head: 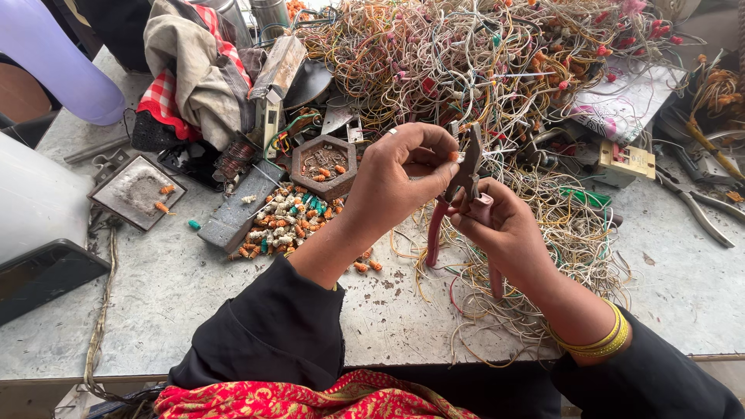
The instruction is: The person uses pliers to crimp small orange connectors onto the ends of individual wires. They repeatedly select a wire, position the connector, and squeeze it with the pliers, then drop the finished piece onto a growing pile on the table.
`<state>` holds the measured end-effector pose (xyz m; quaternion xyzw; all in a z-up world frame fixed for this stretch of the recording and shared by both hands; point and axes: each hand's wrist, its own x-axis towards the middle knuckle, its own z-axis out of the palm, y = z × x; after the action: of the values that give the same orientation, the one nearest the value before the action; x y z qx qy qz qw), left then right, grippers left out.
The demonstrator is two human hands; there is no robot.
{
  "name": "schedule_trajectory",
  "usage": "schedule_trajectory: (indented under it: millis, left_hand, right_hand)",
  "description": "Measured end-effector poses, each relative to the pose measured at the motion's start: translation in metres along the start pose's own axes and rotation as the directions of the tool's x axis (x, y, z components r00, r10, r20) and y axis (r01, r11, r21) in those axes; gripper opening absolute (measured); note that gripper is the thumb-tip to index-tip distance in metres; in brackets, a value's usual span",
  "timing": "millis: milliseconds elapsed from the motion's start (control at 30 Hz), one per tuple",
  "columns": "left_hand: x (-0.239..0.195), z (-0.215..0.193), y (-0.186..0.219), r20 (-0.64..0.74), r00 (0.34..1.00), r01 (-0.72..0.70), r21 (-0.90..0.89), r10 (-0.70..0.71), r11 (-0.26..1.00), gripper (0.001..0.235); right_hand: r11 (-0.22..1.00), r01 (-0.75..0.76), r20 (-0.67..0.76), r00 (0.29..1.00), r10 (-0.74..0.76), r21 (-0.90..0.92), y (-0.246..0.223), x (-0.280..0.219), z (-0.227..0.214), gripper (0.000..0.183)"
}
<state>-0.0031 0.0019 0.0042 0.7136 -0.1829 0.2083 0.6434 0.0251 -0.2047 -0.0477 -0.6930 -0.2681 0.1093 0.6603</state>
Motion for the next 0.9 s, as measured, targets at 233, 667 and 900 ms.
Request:
schedule_trajectory:
  millis: [233, 667, 900]
  left_hand:
    - [0.0, 0.001, 0.002, 0.034, 0.999, 0.008, 0.038, -0.01, 0.999, 0.018]
    - [-0.025, -0.013, 0.012, 0.04, 0.999, 0.009, -0.04, -0.007, 0.999, 0.023]
    - [-0.037, -0.014, 0.027, 0.014, 0.99, -0.142, 0.143, 0.141, 0.98, 0.02]
  right_hand:
    - [1.0, 0.0, -0.022, 1.0, 0.0, -0.023, 0.012, 0.002, 0.001, 0.023]
    - [0.812, 0.338, 0.041, 0.931, -0.363, -0.476, -0.014, -0.01, 0.026, 0.028]
    - [0.764, 0.398, 0.09, 0.907, -0.412, -0.507, -0.014, -0.012, 0.031, 0.032]
